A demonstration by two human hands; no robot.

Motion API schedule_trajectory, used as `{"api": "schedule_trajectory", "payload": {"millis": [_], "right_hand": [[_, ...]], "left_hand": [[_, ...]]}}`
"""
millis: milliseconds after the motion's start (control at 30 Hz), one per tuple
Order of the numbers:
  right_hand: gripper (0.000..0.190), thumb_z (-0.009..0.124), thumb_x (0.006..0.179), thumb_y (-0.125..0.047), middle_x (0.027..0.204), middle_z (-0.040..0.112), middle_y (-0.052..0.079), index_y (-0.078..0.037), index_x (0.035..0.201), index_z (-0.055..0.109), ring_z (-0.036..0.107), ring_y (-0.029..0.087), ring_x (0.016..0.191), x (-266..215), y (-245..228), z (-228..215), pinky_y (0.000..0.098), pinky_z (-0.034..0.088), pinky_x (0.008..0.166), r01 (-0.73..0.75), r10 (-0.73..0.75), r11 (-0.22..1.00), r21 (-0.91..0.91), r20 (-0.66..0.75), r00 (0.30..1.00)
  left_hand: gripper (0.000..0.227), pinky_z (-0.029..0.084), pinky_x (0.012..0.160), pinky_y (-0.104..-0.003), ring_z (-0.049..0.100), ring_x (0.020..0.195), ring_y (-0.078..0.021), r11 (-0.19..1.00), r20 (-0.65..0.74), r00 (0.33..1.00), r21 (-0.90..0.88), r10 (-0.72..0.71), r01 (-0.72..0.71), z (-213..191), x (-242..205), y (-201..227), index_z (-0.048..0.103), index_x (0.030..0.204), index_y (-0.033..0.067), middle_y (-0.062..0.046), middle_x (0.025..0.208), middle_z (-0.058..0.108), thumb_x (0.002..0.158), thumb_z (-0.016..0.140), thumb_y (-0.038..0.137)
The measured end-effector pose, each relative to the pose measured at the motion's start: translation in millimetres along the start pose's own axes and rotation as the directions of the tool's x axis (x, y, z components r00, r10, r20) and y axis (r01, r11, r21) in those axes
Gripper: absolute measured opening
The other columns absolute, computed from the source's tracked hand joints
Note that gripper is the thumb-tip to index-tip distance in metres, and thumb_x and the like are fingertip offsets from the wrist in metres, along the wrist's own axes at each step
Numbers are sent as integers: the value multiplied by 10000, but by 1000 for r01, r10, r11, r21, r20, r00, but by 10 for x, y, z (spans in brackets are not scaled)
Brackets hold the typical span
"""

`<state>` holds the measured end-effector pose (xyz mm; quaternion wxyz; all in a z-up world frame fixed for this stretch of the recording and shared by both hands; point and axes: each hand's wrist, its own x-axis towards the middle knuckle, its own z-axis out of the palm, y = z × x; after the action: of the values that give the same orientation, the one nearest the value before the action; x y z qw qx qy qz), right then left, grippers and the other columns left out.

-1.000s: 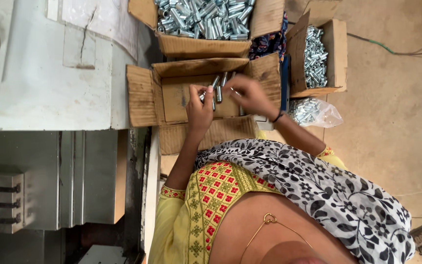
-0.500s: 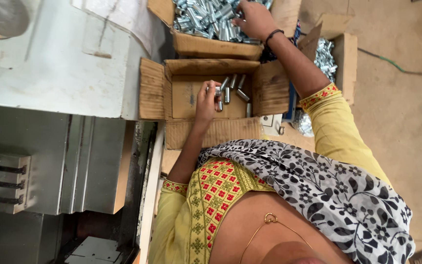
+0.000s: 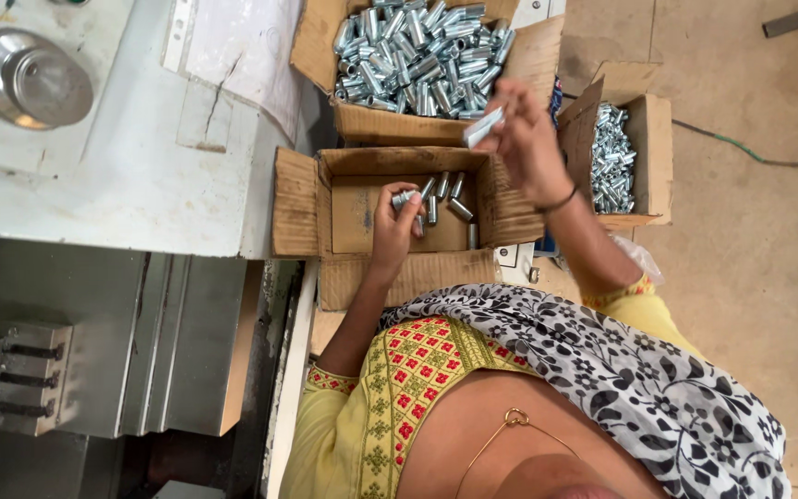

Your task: The person picks up small cylindrical metal parts from a cardboard box, holds them in both hands, and places them back into the box. The person repeats this process multiple times, handling the parts one at a time or in small groups.

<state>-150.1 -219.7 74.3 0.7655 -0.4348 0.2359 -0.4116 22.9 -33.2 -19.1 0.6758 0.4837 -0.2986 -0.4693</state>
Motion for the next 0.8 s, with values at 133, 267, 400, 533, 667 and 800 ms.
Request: {"api": "schedule_trajectory", "payload": {"millis": [133, 267, 400, 533, 667, 800], "right_hand": [[347, 481, 1026, -337, 1050, 696, 104, -113, 1291, 488, 667, 160, 797, -596, 263, 293, 257, 559, 651, -195, 236, 927, 321, -94, 967], [259, 542, 1080, -200, 1067, 651, 97, -24, 1234, 654, 658, 144, 860, -969, 559, 442, 288, 589, 769, -446, 493, 865, 229, -229, 839], [345, 613, 951, -14, 1184, 687, 80, -58, 1292, 636, 708, 143, 982, -1112, 597, 375, 303, 607, 891, -340, 344, 938, 72, -61, 937], [314, 713, 972, -23, 1174, 715, 112, -16, 1279, 648, 725, 163, 1026, -1087, 568, 287, 315, 621, 900, -88, 105, 943, -320, 36, 994], [272, 785, 921, -35, 1128, 738, 81, -59, 1188, 734, 740, 160, 968, -1077, 471, 288, 299, 615, 806, 176, -51, 716, -676, 201, 978], [312, 755, 912, -1, 1133, 632, 110, -77, 1213, 729, 673, 206, 1001, -1067, 345, 347, 302, 609, 796, 407, -233, 584, -703, 335, 913]], "left_hand": [[215, 521, 586, -231, 613, 652, -84, 995, 55, 994, -43, -90, 92, 128, -29, 68, 571, 1196, 51, -62, 896, 694, 1034, 614, 185], [216, 540, 601, -253, 627, 666, -103, 991, 52, 991, 35, -127, 126, 143, -46, 60, 565, 1173, 35, -74, 905, 700, 1026, 627, 180], [209, 533, 617, -262, 632, 671, -120, 983, 45, 983, 47, -180, 178, 132, -54, 27, 567, 1169, 31, -81, 873, 683, 1040, 615, 190], [188, 542, 613, -274, 645, 665, -134, 980, 60, 978, 11, -201, 201, 142, -98, 29, 560, 1168, 40, -88, 868, 686, 1057, 578, 190], [209, 553, 615, -291, 660, 664, -163, 947, 122, 949, -107, -291, 304, 132, -138, 129, 562, 1180, 33, -105, 902, 702, 1046, 583, 192], [249, 575, 643, -296, 675, 710, -160, 958, 192, 941, -20, -278, 287, 160, -139, 239, 548, 1214, 46, -110, 963, 712, 1037, 594, 216]]}}
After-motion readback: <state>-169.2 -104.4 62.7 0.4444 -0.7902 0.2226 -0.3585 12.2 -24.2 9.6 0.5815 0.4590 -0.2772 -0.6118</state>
